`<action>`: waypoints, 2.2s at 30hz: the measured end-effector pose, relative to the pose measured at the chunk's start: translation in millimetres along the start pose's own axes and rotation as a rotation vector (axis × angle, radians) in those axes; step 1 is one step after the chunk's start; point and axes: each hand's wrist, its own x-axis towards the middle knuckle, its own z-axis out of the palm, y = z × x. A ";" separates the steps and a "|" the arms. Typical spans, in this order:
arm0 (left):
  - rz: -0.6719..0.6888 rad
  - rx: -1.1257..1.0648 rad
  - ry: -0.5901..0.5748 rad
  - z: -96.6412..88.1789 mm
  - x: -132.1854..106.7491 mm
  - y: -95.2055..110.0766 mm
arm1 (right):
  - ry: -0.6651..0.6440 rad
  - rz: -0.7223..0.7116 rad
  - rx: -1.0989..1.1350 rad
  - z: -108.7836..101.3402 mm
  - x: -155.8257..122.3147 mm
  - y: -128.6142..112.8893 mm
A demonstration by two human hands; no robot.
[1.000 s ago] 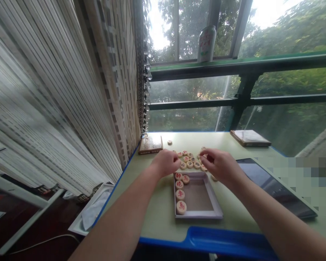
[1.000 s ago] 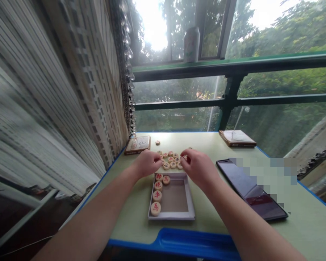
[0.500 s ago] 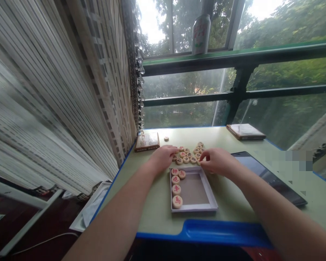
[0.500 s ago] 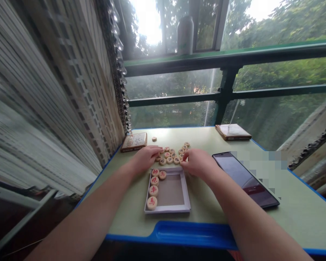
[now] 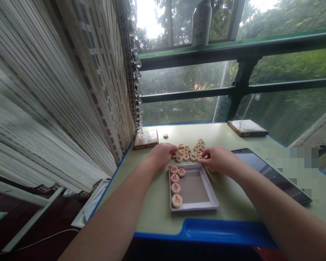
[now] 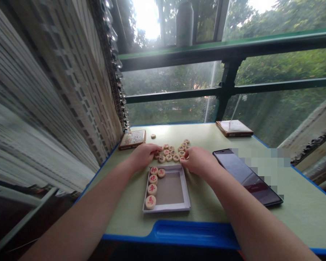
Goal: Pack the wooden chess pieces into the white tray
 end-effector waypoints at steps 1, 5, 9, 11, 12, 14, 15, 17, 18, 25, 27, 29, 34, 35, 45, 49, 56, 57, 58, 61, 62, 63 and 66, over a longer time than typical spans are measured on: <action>0.004 0.000 -0.001 -0.2 0.4 0.3 | 0.001 0.001 -0.005 -1.0 -0.4 0.0; 0.001 0.009 -0.002 -0.4 1.2 1.9 | 0.118 0.008 -0.072 -8.9 -7.1 -6.0; 0.015 0.008 -0.001 -0.1 1.1 3.0 | 0.185 -0.264 0.020 -11.5 -21.1 -21.4; 0.026 0.008 -0.005 -0.1 0.6 3.2 | 0.157 -0.416 0.075 -7.2 -27.4 -29.1; 0.026 0.010 -0.010 -0.1 0.4 3.2 | 0.148 -0.464 0.085 -4.0 -29.6 -32.0; 0.025 0.016 -0.023 -0.3 -0.1 3.4 | 0.145 -0.503 0.067 2.9 -31.9 -36.0; 0.027 0.019 -0.025 -0.4 -0.2 3.5 | 0.147 -0.508 0.046 6.1 -32.1 -37.0; 0.036 0.024 -0.021 -0.7 -0.3 3.7 | 0.150 -0.507 -0.003 10.8 -31.3 -38.1; 0.042 0.025 -0.019 -0.9 -0.3 3.8 | 0.151 -0.507 -0.026 12.2 -30.7 -38.4; 0.043 0.019 -0.030 -2.4 0.6 4.5 | 0.141 -0.503 -0.050 12.6 -29.7 -37.3; 0.038 0.012 -0.040 -3.1 0.5 4.7 | 0.122 -0.507 -0.025 11.7 -29.9 -35.8; 0.033 0.004 -0.048 -3.9 0.3 5.1 | 0.106 -0.516 0.005 10.8 -29.8 -34.5; 0.022 -0.005 -0.053 -4.9 -0.2 6.4 | 0.097 -0.537 0.042 9.6 -29.8 -33.9; 0.025 -0.002 -0.052 -4.9 -0.3 6.5 | 0.101 -0.538 0.043 9.8 -29.9 -34.0; 0.027 0.035 -0.060 -5.0 -1.0 6.7 | 0.096 -0.520 0.045 13.3 -27.0 -32.6; 0.010 0.032 -0.069 -5.8 -0.9 7.5 | 0.098 -0.520 0.029 13.7 -28.3 -33.8; 0.047 0.019 -0.045 -5.2 -1.2 7.2 | 0.104 -0.515 -0.002 11.9 -30.4 -35.2; 0.049 0.018 -0.040 -5.0 -1.3 7.0 | 0.100 -0.517 -0.006 11.6 -30.4 -35.3; 0.049 0.017 -0.036 -4.9 -1.4 6.8 | 0.099 -0.516 -0.008 11.4 -30.3 -35.3; 0.039 0.011 -0.037 -5.1 -1.7 6.7 | 0.098 -0.505 -0.007 11.1 -30.1 -35.3; 0.030 0.006 -0.041 -5.2 -1.7 6.8 | 0.098 -0.505 -0.007 11.1 -30.0 -35.3; 0.017 0.001 -0.046 -5.3 -1.8 7.1 | 0.099 -0.506 -0.010 11.2 -30.0 -35.2; -0.025 -0.012 -0.053 -5.5 -1.6 8.0 | 0.099 -0.509 -0.032 11.7 -29.7 -34.7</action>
